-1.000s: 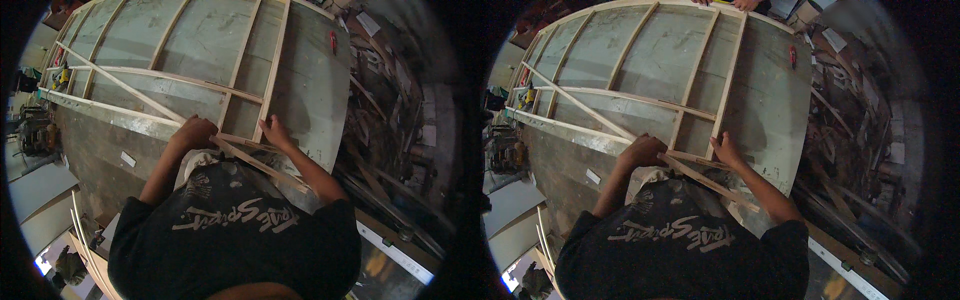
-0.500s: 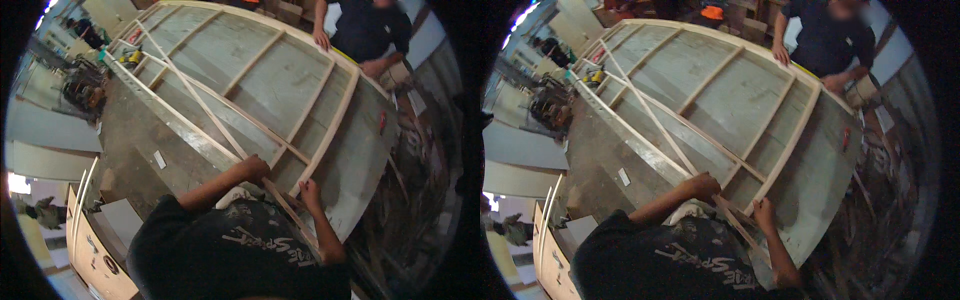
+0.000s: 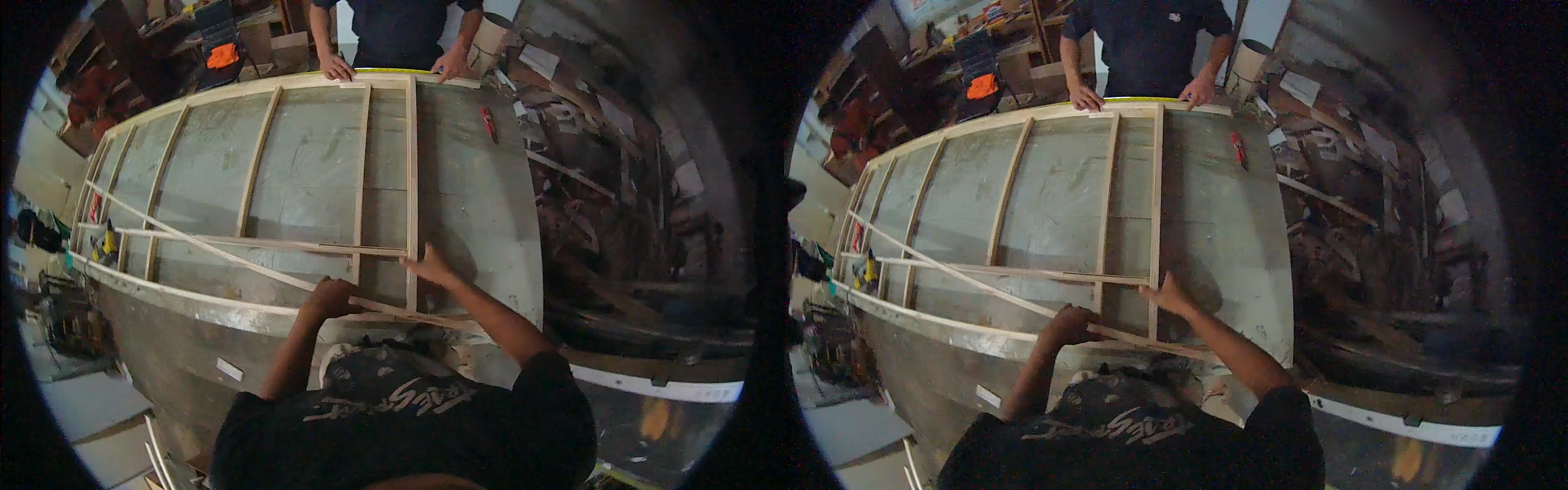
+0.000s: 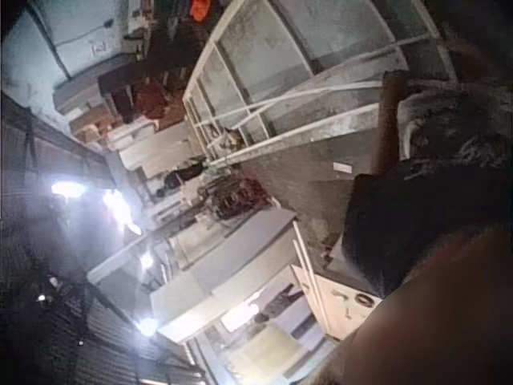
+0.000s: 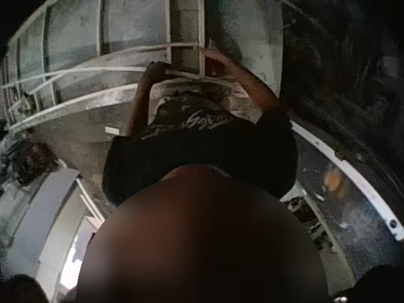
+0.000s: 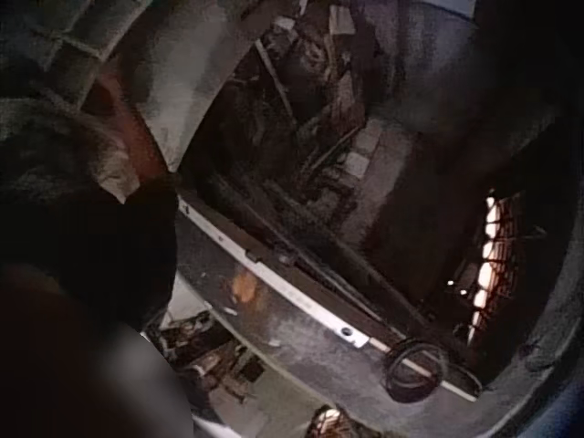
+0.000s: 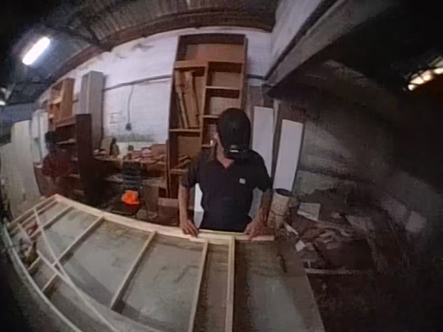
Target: The person assembles a large wooden frame on a workbench, positioning thin wooden strips and securing them with a yellow pneumatic nail gun. They repeatedly align and fasten the strips while coworkers measure and assist nearby.
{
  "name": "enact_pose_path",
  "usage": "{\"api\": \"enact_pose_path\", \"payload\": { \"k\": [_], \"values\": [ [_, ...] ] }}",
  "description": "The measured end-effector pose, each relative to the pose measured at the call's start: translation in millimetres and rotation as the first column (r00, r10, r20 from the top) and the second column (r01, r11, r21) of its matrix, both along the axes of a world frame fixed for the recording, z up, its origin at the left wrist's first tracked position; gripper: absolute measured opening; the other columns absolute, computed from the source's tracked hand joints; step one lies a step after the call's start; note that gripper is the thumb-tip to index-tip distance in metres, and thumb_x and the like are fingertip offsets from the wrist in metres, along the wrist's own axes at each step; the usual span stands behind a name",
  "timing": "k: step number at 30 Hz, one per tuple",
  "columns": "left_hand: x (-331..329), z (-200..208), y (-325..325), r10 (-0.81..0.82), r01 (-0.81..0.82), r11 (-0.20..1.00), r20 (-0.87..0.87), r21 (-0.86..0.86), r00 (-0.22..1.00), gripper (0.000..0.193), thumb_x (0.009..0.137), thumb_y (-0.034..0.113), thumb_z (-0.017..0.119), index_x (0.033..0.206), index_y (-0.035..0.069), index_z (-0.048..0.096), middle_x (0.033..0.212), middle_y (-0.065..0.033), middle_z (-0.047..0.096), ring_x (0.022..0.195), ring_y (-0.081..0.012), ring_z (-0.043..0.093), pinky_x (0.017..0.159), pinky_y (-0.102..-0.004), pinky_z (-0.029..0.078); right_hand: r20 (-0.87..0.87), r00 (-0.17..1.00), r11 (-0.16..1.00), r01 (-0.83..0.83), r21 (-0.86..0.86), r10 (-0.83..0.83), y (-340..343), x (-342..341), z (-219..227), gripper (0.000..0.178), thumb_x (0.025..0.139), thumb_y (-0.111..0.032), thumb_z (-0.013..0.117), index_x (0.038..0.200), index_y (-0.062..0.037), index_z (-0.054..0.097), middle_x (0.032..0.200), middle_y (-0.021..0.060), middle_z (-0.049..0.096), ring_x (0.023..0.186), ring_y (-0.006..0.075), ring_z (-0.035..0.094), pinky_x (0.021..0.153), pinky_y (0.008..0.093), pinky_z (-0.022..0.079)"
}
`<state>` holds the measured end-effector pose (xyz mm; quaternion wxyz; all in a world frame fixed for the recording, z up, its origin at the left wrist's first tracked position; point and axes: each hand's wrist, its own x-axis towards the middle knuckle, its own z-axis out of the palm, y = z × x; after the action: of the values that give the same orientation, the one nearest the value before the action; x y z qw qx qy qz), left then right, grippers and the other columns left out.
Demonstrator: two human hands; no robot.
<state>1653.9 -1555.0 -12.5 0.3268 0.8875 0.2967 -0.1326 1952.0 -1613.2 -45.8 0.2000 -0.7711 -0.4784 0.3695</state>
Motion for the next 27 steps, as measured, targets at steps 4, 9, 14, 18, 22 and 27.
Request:
{"api": "enact_pose_path", "payload": {
  "k": [4, 9, 14, 18, 22, 27],
  "values": [
    [0.0, -8.9, 2.3, 0.011, -0.012, 1.0, 0.084, 0.01, 0.996, 0.043, 0.078, 0.05, 0.075, 0.109, 0.02, 0.072, 0.11, -0.0052, 0.071, 0.108, -0.0281, 0.064, 0.099, -0.0468, 0.042, 0.153, 0.956, 0.931, 0.193, 0.311, -0.25, 70.5, -14.7, -52.0, 0.098, 0.082, -0.037, 0.073, 0.151, 0.0072, 0.019, 0.14, 0.0334, 0.045, 0.127, 0.0395, 0.051, 0.103, 0.0451, 0.043],
    [0.5, -7.8, -5.3, 0.033, -0.047, 0.994, 0.129, 0.102, 0.991, 0.04, 0.075, 0.044, 0.079, 0.106, 0.019, 0.073, 0.111, -0.0041, 0.071, 0.108, -0.0264, 0.064, 0.1, -0.0464, 0.041, -0.026, 0.899, 0.851, 0.423, 0.311, -0.437, 107.5, -21.3, -93.3, 0.081, 0.082, -0.006, 0.065, 0.15, 0.0047, 0.023, 0.133, 0.0291, 0.052, 0.122, 0.0409, 0.053, 0.102, 0.0445, 0.043],
    [1.5, -3.0, -13.6, 0.051, -0.089, 0.974, 0.177, 0.21, 0.983, 0.037, 0.074, 0.039, 0.079, 0.105, 0.018, 0.071, 0.106, -0.0032, 0.071, 0.105, -0.0252, 0.064, 0.099, -0.0448, 0.04, 0.153, 0.893, 0.836, 0.319, 0.447, -0.423, 92.2, -24.9, -71.7, 0.073, 0.078, 0.005, 0.058, 0.146, 0.0069, 0.032, 0.136, 0.0295, 0.05, 0.124, 0.0419, 0.052, 0.105, 0.0428, 0.042],
    [0.3, -6.2, -14.5, 0.08, -0.108, 0.985, 0.192, 0.137, 0.978, 0.042, 0.074, 0.038, 0.078, 0.109, 0.017, 0.069, 0.111, -0.007, 0.069, 0.113, -0.0268, 0.062, 0.104, -0.0484, 0.036, 0.219, 0.889, 0.874, 0.3, 0.383, -0.401, 90.9, -24.7, -47.9, 0.068, 0.077, 0.002, 0.059, 0.141, 0.0073, 0.038, 0.129, 0.0289, 0.055, 0.118, 0.0414, 0.056, 0.102, 0.0442, 0.044],
    [-0.4, -10.0, -17.7, 0.074, -0.115, 0.974, 0.204, 0.196, 0.976, 0.042, 0.073, 0.036, 0.079, 0.109, 0.017, 0.069, 0.111, -0.0057, 0.069, 0.11, -0.0257, 0.062, 0.103, -0.0468, 0.037, 0.282, 0.87, 0.867, 0.266, 0.422, -0.404, 91.6, -28.4, -47.0, 0.065, 0.08, -0.003, 0.063, 0.14, 0.0058, 0.039, 0.127, 0.0275, 0.056, 0.113, 0.0428, 0.058, 0.097, 0.0455, 0.047],
    [1.0, -7.0, -17.8, 0.057, -0.102, 0.968, 0.198, 0.228, 0.979, 0.042, 0.074, 0.036, 0.078, 0.11, 0.017, 0.068, 0.112, -0.007, 0.069, 0.11, -0.0263, 0.062, 0.103, -0.0464, 0.037, 0.3, 0.846, 0.841, 0.274, 0.466, -0.441, 88.4, -28.4, -51.8, 0.065, 0.079, -0.008, 0.064, 0.138, 0.0059, 0.042, 0.122, 0.0273, 0.059, 0.109, 0.043, 0.06, 0.095, 0.0477, 0.048]
  ]
}}
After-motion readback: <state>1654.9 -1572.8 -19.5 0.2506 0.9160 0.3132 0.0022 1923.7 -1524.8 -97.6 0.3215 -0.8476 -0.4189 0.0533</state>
